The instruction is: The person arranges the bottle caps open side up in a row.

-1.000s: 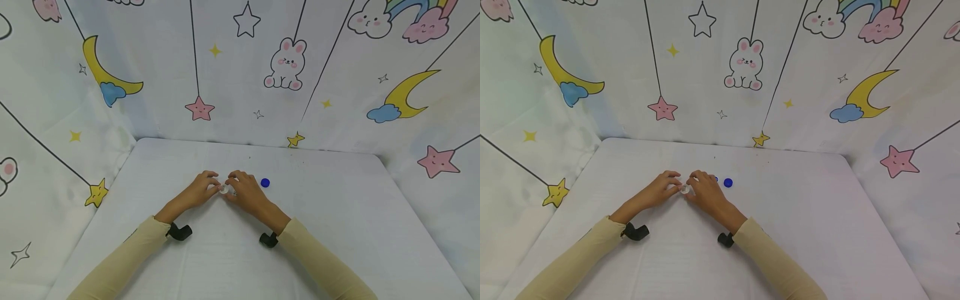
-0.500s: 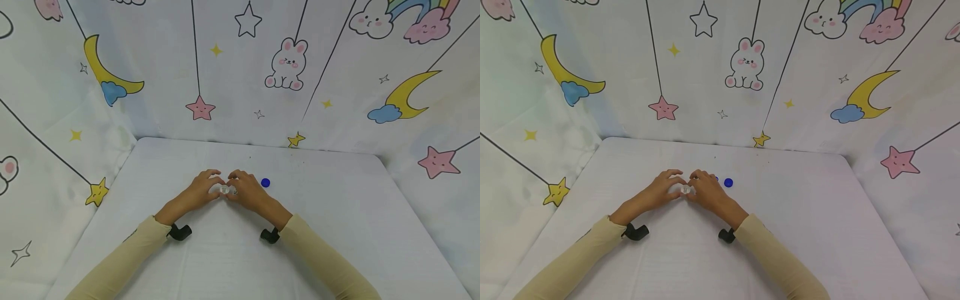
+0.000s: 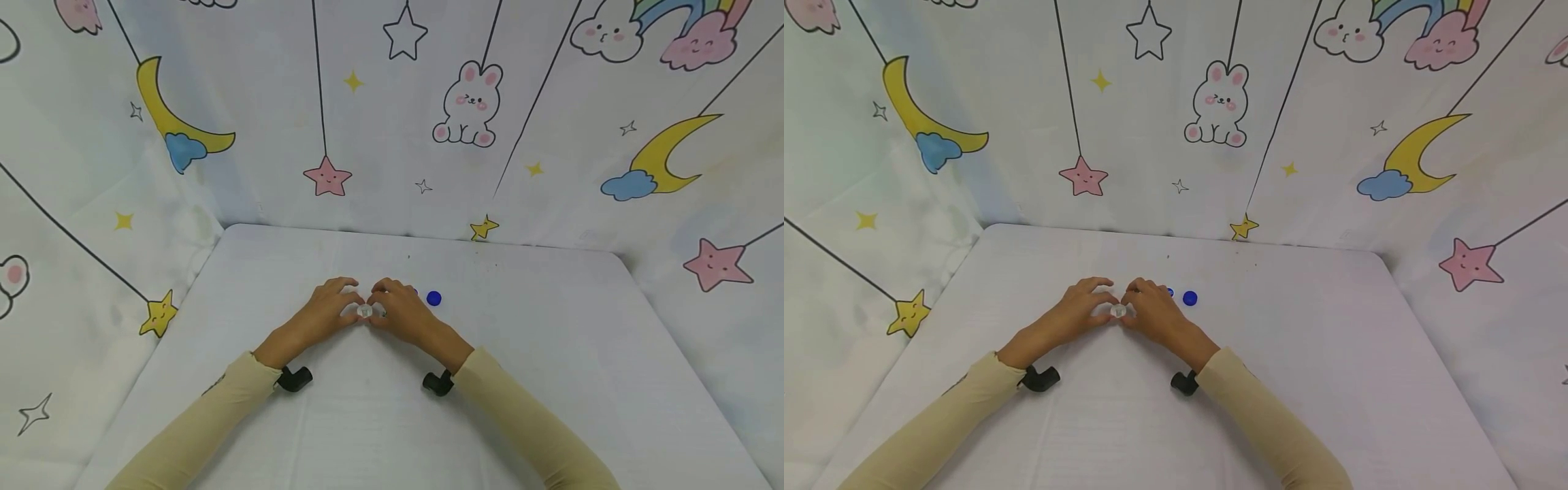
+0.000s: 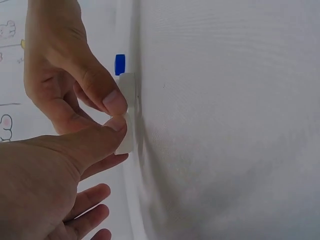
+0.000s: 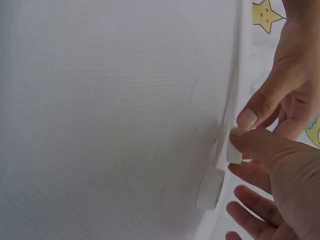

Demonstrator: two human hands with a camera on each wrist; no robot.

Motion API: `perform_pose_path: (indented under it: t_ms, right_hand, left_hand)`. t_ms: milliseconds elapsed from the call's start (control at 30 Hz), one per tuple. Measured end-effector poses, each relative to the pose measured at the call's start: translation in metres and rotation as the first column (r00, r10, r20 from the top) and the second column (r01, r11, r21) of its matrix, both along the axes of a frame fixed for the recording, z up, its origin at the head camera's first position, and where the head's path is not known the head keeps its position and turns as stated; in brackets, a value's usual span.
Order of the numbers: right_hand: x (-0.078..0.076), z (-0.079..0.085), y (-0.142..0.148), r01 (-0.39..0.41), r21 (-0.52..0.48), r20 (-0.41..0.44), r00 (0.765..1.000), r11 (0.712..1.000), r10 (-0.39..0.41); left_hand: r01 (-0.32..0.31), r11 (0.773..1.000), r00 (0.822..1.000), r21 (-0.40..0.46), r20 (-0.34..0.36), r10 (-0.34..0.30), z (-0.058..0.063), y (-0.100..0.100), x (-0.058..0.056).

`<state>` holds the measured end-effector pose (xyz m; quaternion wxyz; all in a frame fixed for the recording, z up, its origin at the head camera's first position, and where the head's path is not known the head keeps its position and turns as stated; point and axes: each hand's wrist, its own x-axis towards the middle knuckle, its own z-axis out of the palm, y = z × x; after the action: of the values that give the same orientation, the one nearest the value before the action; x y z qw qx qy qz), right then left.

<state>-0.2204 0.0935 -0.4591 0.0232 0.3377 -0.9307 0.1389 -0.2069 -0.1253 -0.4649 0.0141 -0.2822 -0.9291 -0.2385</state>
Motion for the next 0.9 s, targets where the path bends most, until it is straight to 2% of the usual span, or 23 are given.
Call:
perform_pose_path:
  t_ms: [233, 633, 833, 900]
  right_hand:
    - [-0.0035, -0.0006, -0.0028, 0.008, 0.019, 0.039, 0.999, 1.000, -0.009]
    - [-0.0050, -0.0037, -0.0041, 0.021, 0.034, 0.055, 0.998, 0.999, -0.023]
    - [-0.0029, 0.0008, 0.0001, 0.034, 0.054, 0.074, 0.997, 0.998, -0.038]
    - [-0.0022, 0.0033, 0.0032, 0.043, 0.063, 0.070, 0.996, 0.997, -0.047]
  left_hand:
    - [-0.008, 1.000, 1.000, -0.025, 0.009, 0.008, -0.0034, 0.0003, -0.0012]
    - [0.000, 0.999, 1.000, -0.039, 0.011, 0.001, -0.0041, 0.0013, 0.0002]
    - [0.001, 0.999, 1.000, -0.046, 0.021, 0.000, -0.0028, 0.0030, 0.0022]
    - [0.005, 0.999, 1.000, -0.054, 0.002, -0.005, -0.0021, 0.0045, 0.0025]
